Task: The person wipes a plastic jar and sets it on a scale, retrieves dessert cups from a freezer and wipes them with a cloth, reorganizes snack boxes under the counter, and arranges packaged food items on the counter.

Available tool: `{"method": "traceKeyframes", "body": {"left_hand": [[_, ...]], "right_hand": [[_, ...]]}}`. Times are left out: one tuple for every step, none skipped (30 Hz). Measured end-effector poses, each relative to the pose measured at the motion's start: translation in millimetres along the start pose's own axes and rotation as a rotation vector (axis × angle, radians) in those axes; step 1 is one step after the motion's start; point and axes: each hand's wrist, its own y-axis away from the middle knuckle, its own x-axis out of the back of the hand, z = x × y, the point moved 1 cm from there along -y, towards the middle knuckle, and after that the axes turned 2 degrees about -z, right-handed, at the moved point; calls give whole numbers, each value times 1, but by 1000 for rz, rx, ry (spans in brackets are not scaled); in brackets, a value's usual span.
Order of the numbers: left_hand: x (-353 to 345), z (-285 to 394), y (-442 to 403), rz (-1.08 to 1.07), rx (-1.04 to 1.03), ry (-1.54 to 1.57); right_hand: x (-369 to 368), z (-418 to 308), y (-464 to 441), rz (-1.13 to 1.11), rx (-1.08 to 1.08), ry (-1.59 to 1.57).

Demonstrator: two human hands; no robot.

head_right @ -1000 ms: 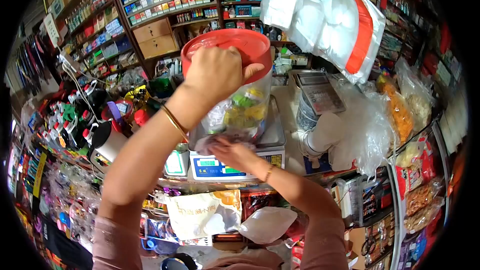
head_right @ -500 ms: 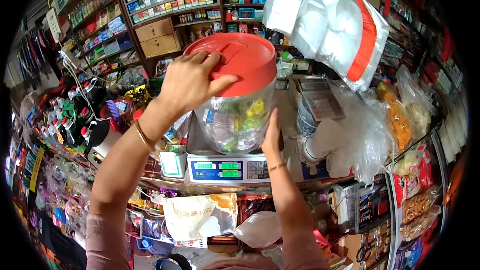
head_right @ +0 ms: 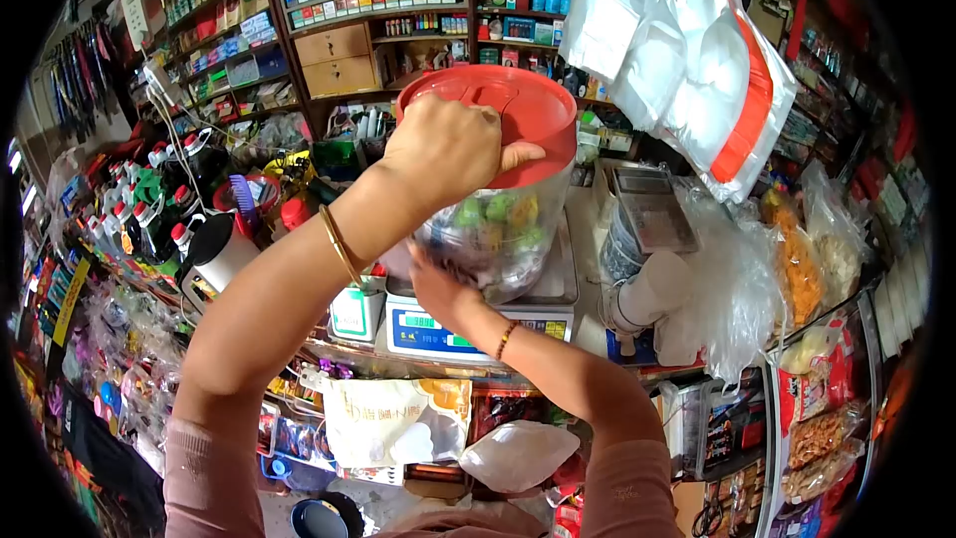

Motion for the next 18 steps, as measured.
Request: {"method": "traceKeyframes", "body": {"left_hand": [[4, -3, 1, 13, 3, 0], [9, -7, 4, -48, 12, 46], [12, -13, 6, -105, 22, 94], [12, -27, 11, -126, 70, 256], [0, -48, 21, -1, -31, 396], [-7, -62, 31, 87, 13, 454], [-15, -69, 40, 173, 58, 514], [-23, -71, 45, 204, -6, 512], [-32, -70, 49, 232, -67, 511], [-42, -64, 51, 282, -2, 615], [-41, -56, 51, 281, -5, 617], [-37, -48, 48, 321, -29, 566], [-34, -41, 45, 364, -51, 515], [-31, -33, 45, 332, -22, 561], [-29, -25, 46, 299, 6, 608], [-32, -20, 46, 365, -4, 697], [-34, -20, 48, 368, -9, 695], [-34, -23, 51, 415, -34, 669]], "right_hand": [[-7, -13, 16, 110, 91, 18], [-16, -23, 25, 167, 74, -92], [-20, -19, 33, 234, -28, -404], [-24, -15, 42, 340, -107, -724], [10, 20, 53, 455, -170, -855], [26, 42, 64, 522, -320, -828], [36, 66, 77, 600, -444, -796], [46, 89, 89, 676, -569, -771], [52, 118, 98, 763, -671, -746], [58, 146, 101, 807, -759, -748], [61, 173, 99, 801, -803, -850], [64, 200, 96, 797, -849, -950], [62, 224, 89, 733, -837, -1148], [33, 231, 73, 650, -687, -1296], [7, 233, 55, 559, -535, -1435], [27, 240, 36, 33, -470, -1326], [13, 243, 25, 113, -402, -1317], [1, 247, 9, 68, -324, -1303]]}}
